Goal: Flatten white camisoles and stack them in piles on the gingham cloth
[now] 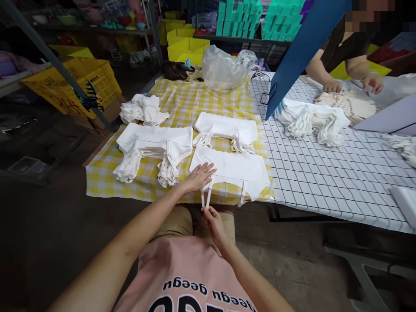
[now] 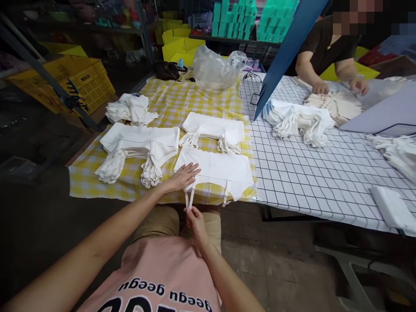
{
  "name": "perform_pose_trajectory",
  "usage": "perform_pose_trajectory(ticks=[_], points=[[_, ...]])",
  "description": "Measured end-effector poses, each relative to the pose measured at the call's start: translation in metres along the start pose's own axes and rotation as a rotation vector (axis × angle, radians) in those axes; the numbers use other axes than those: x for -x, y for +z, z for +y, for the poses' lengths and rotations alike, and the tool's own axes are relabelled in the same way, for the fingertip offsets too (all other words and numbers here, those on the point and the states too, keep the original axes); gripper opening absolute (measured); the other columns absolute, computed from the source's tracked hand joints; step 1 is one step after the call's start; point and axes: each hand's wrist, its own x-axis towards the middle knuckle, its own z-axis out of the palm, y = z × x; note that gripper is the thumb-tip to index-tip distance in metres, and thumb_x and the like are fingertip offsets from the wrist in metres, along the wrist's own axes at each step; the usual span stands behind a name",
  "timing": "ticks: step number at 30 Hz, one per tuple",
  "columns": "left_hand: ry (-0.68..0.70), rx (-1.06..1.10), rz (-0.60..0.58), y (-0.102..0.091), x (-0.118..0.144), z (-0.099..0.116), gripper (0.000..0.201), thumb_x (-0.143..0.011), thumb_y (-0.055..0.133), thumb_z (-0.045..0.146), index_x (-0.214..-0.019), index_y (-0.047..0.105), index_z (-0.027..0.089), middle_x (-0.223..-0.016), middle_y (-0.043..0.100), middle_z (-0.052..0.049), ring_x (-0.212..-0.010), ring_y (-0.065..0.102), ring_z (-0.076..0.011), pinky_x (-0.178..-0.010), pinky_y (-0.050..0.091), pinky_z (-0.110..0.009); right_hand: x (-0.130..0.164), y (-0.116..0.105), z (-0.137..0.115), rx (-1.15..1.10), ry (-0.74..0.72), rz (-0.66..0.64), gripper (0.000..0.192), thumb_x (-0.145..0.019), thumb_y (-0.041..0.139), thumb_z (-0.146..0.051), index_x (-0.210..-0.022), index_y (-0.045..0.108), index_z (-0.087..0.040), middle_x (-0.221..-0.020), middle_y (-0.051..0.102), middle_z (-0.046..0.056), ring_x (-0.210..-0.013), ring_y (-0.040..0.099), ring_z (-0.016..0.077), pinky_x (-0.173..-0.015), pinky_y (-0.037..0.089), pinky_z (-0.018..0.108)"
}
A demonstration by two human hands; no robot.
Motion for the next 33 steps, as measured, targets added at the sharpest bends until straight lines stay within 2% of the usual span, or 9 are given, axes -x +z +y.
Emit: perform_pose_trajectory(ticks=[6,10,13,16,18,23,28,31,33], points=[[-0.026,0.015,-0.045,-0.008,0.001,0.003,0.047,-0.088,0.036,0.027,-0.135,0.034,0.024,-0.148,0.02,-0.004,-0.137,0.011,-0.0171,-0.111,0.011,-0.037,0.032,-0.014,0.013,-0.293,0.07,0.096,0.039,-0.061,0.07,-0.04,-0.093,0.056,-0.025,-0.058,0.045,-0.007,-0.045,0.038,0.0065,-0.042,0.027,0.02],[-0.053,0.013,-0.034,-0.012,-0.008,0.019,0.047,-0.087,0.037,0.024,-0.134,0.035,0.021,-0.146,0.025,-0.007,-0.136,0.016,-0.0193,-0.11,0.016,-0.04,0.031,-0.047,0.005,-0.142,-0.141,0.406,0.044,-0.06,0.069,-0.037,-0.098,0.052,-0.025,-0.061,0.047,-0.007,-0.045,0.039,0.0072,-0.042,0.028,0.02],[0.044,0.008,-0.027,-0.007,-0.025,0.041,0.048,-0.086,0.036,0.02,-0.134,0.034,0.021,-0.146,0.028,-0.006,-0.136,0.017,-0.0187,-0.11,0.015,-0.041,0.017,-0.071,-0.01,0.022,-0.353,0.614,0.048,-0.06,0.068,-0.039,-0.101,0.047,-0.024,-0.058,0.042,-0.009,-0.044,0.035,0.0064,-0.042,0.026,0.019],[0.178,0.003,-0.065,0.001,-0.046,0.065,0.049,-0.086,0.036,0.02,-0.135,0.034,0.021,-0.146,0.027,-0.004,-0.136,0.016,-0.019,-0.11,0.013,-0.041,0.0,-0.083,-0.025,0.185,-0.344,0.577,0.048,-0.062,0.066,-0.044,-0.101,0.049,-0.022,-0.053,0.037,-0.011,-0.044,0.031,0.0065,-0.042,0.025,0.019],[0.231,0.008,-0.1,0.007,-0.057,0.075,0.049,-0.086,0.037,0.021,-0.135,0.034,0.021,-0.146,0.026,-0.004,-0.136,0.016,-0.0198,-0.11,0.013,-0.043,-0.005,-0.087,-0.031,0.261,-0.277,0.512,0.042,-0.06,0.066,-0.047,-0.09,0.056,-0.019,-0.052,0.039,-0.009,-0.046,0.032,0.0068,-0.043,0.026,0.02],[0.268,0.005,-0.128,0.021,-0.066,0.076,0.047,-0.088,0.035,0.026,-0.134,0.034,0.025,-0.147,0.025,-0.002,-0.137,0.014,-0.0175,-0.11,0.012,-0.044,0.018,-0.095,-0.032,0.368,-0.245,0.476,0.037,-0.064,0.063,-0.052,-0.068,0.063,-0.016,-0.062,0.057,0.0,-0.057,0.047,0.013,-0.051,0.035,0.024],[0.256,0.024,-0.142,0.022,-0.064,0.077,0.049,-0.087,0.04,0.031,-0.135,0.033,0.027,-0.148,0.021,-0.003,-0.137,0.01,-0.0185,-0.11,0.008,-0.046,0.063,-0.096,-0.026,0.528,-0.387,0.567,0.033,-0.073,0.056,-0.048,-0.082,0.066,-0.018,-0.081,0.062,0.005,-0.076,0.053,0.019,-0.066,0.041,0.027],[0.225,0.156,-0.18,0.009,-0.064,0.073,0.05,-0.087,0.041,0.035,-0.136,0.032,0.026,-0.147,0.023,-0.004,-0.136,0.015,-0.0179,-0.11,0.011,-0.044,0.074,-0.093,-0.025,0.516,-0.443,0.639,0.034,-0.075,0.056,-0.045,-0.097,0.063,-0.021,-0.084,0.059,0.005,-0.076,0.053,0.0182,-0.068,0.043,0.028],[0.145,0.248,-0.095,-0.004,-0.063,0.059,0.049,-0.088,0.04,0.036,-0.135,0.032,0.025,-0.145,0.028,-0.005,-0.135,0.022,-0.0171,-0.11,0.017,-0.041,0.071,-0.095,-0.034,0.52,-0.485,0.692,0.036,-0.075,0.055,-0.044,-0.103,0.059,-0.021,-0.079,0.055,0.003,-0.071,0.051,0.0165,-0.065,0.043,0.028]])
